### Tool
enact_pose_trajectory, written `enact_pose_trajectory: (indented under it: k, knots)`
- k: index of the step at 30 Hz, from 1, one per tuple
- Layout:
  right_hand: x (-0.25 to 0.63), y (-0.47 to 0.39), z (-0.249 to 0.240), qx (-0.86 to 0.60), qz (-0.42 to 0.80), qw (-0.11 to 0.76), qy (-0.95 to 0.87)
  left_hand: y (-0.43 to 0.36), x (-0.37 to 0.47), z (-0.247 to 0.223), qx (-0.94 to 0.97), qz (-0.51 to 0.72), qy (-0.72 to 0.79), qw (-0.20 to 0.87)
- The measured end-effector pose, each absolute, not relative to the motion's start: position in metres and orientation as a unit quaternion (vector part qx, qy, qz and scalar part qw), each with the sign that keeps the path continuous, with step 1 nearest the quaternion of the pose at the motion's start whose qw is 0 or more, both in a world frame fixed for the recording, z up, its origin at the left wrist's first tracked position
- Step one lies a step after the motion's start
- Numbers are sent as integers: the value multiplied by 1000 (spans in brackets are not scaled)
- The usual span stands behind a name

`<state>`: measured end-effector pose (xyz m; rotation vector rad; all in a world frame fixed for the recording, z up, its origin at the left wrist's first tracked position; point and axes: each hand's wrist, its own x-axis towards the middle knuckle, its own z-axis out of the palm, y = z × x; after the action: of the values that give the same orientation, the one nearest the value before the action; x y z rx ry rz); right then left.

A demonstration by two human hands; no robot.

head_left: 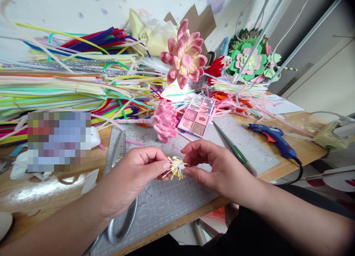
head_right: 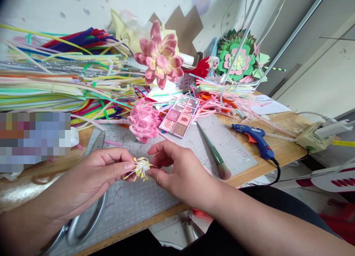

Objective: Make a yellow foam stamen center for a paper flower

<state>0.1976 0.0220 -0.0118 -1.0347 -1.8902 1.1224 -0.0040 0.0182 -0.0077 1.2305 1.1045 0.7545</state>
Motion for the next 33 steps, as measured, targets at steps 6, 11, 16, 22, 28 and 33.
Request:
enact_pose_trajectory:
  k: [6,11,16,22,28,33]
  knots:
    - [199,16,-10,-308,60,406,-858,16,-2,-9,498,341,490,628]
    - [205,12,0,-166,-26,375,-912,13,1,-4,435,374,466,674]
    - [207,10,0,-228,90,427,-870,12,-1,-3,414,402,451,681]
    - [198,13,-8,-339,109,437,-826,11,0,-3,427,418,439,671]
    - [191,12,-10,-301,-15,422,-855,7,6,-2,380,440,413,701]
    - [193,9,-7,-300,33,452,-839,5,4,-4,348,459,414,705]
